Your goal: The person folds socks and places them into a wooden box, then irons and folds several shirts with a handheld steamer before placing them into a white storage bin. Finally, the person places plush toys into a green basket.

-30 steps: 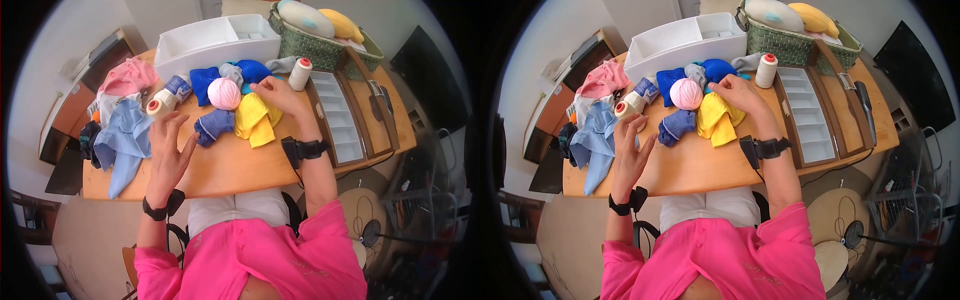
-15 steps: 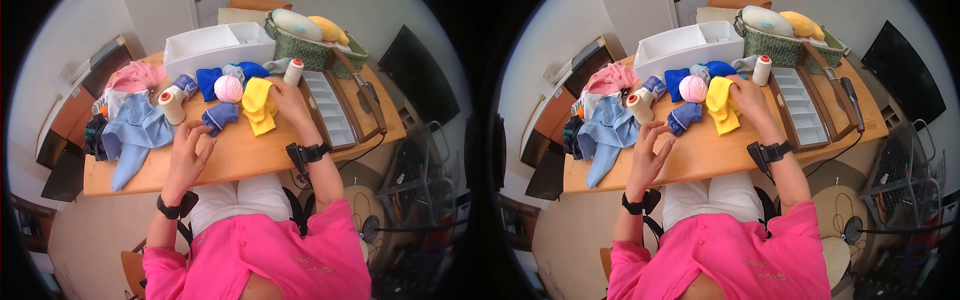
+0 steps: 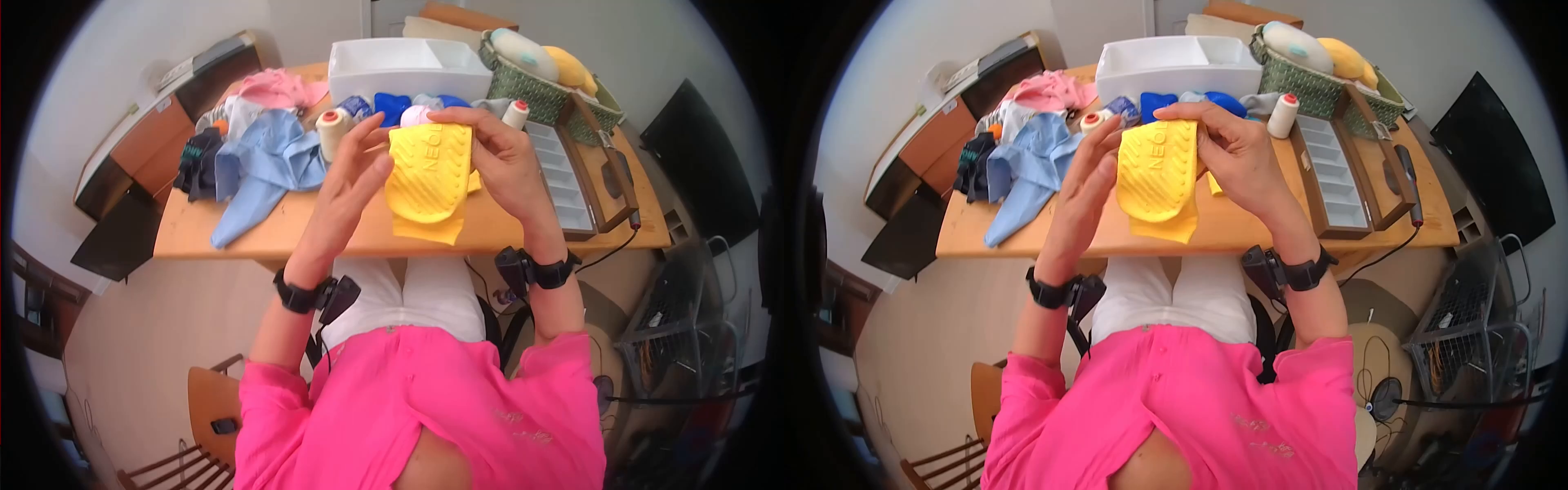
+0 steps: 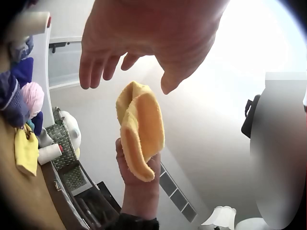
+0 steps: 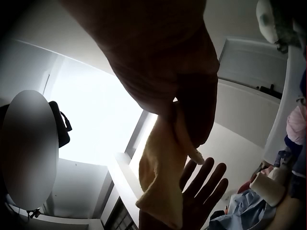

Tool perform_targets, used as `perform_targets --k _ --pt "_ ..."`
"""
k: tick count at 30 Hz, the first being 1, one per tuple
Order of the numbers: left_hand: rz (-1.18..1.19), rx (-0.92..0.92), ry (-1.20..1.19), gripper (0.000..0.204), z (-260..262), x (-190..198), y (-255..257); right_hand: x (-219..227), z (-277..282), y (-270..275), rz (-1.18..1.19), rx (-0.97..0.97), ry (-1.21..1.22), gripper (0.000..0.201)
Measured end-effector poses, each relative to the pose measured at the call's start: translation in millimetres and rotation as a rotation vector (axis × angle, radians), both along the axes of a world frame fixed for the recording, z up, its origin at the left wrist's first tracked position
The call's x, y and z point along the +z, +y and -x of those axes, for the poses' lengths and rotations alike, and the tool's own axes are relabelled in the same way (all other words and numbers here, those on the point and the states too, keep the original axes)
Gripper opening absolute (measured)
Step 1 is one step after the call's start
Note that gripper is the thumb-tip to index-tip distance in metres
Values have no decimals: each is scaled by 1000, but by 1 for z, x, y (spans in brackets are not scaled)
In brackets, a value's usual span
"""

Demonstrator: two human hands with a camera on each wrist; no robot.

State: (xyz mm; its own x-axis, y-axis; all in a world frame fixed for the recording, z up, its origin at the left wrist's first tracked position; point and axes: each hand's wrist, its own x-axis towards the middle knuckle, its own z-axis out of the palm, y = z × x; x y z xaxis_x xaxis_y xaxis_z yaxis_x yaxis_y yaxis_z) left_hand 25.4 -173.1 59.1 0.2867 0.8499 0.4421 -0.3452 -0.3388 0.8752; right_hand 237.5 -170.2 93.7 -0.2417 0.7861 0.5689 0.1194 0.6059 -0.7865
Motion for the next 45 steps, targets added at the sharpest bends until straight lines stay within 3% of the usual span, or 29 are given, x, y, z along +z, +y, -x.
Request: perform_targets --k 4,5,8,15,18,22,25,28,31,34,37,40,44,45 --pt "259 -220 -225 47 -5 -12 -1 -20 16 -4 24 74 75 32" --pt "269 -234 -180 46 -3 -16 -3 -27 19 -2 26 74 79 32" --pt "229 -155 -82 46 -5 -24 -3 -40 19 1 98 14 76 31" --pt "313 -109 -114 52 -5 -43 8 -55 22 11 168 -50 155 31" --pt "326 -56 -103 54 -1 -40 6 -54 18 8 338 -2 168 31" --pt "284 -10 -93 61 0 -35 -1 -58 16 4 356 55 199 32" --pt "257 12 -60 65 2 -28 -6 -59 15 -2 171 41 158 33" --pt "248 4 -53 66 4 -23 -9 -59 9 -8 112 149 108 35" --pt "244 19 -29 64 3 -16 -16 -61 17 -17 -49 57 -68 53" --pt "263 -3 -68 63 2 -17 -16 -50 20 -34 -28 -9 -255 69" --pt "263 -1 -4 64 4 -12 -22 -63 18 -25 -214 -104 -337 61" --pt "160 -37 45 65 6 -11 -27 -67 15 -23 -6 19 -140 55" --pt "92 -22 69 60 1 -8 -36 -72 13 -24 67 -15 -93 42" --pt "-46 102 259 57 3 -11 -33 -78 12 -22 100 -17 -78 39"
